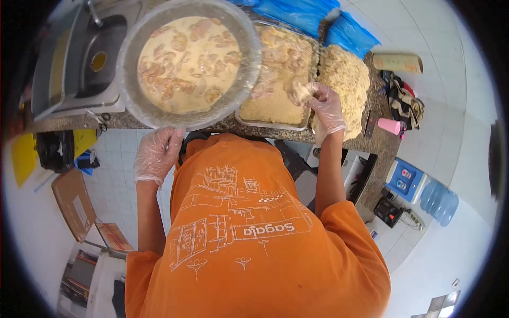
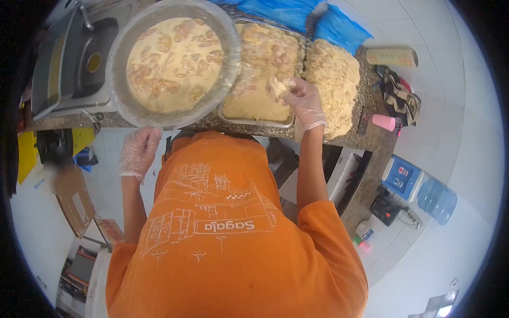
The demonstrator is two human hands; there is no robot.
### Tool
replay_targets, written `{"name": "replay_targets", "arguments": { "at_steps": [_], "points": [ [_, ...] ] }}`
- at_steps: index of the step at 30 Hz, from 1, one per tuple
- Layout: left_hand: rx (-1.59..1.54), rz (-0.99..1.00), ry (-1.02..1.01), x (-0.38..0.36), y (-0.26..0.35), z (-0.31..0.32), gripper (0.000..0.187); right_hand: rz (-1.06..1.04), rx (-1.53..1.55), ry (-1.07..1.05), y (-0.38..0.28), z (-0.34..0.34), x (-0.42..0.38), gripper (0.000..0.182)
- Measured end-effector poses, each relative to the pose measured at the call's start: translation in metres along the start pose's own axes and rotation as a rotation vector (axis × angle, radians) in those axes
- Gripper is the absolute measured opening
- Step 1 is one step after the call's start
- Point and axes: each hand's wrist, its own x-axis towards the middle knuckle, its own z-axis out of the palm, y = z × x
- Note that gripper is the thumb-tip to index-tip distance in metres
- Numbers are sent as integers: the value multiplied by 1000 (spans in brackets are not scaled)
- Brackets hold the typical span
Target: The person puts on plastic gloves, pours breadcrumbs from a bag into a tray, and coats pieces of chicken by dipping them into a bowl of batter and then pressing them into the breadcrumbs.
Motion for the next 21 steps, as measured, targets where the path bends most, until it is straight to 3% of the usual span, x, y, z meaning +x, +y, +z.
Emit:
{"name": "replay_targets", "arguments": {
  "at_steps": [2,4,6,8,9,11,13,14,15,17,21],
  "points": [
    [69,136,-83,11,15,15,37,36,-136,70,22,-10,5,34],
    [84,111,-225,24,44,37,36,-108,-559,89,36,2,12,34],
    [102,76,-362,39,67,65,36,-110,-545,118,39,8,5,37],
    [-153,5,-536,55,70,112,34,129,-448,121,39,4,-11,37],
    [-143,7,-543,63,71,134,34,184,-546,66,53,-3,-16,35],
    [254,-45,-411,80,72,178,53,167,-681,-9,95,-9,-22,40],
    [340,-90,-386,95,72,220,63,154,-807,-88,114,-4,-25,46],
    [415,-136,-354,101,78,232,75,105,-790,-13,116,12,-22,54],
    [428,-134,-362,106,82,243,75,58,-775,61,117,28,-20,62],
    [326,-239,-484,111,90,260,83,146,-698,163,124,57,-13,63],
    [277,-344,-392,123,92,293,74,206,-465,349,125,67,-4,68]
  ]
}}
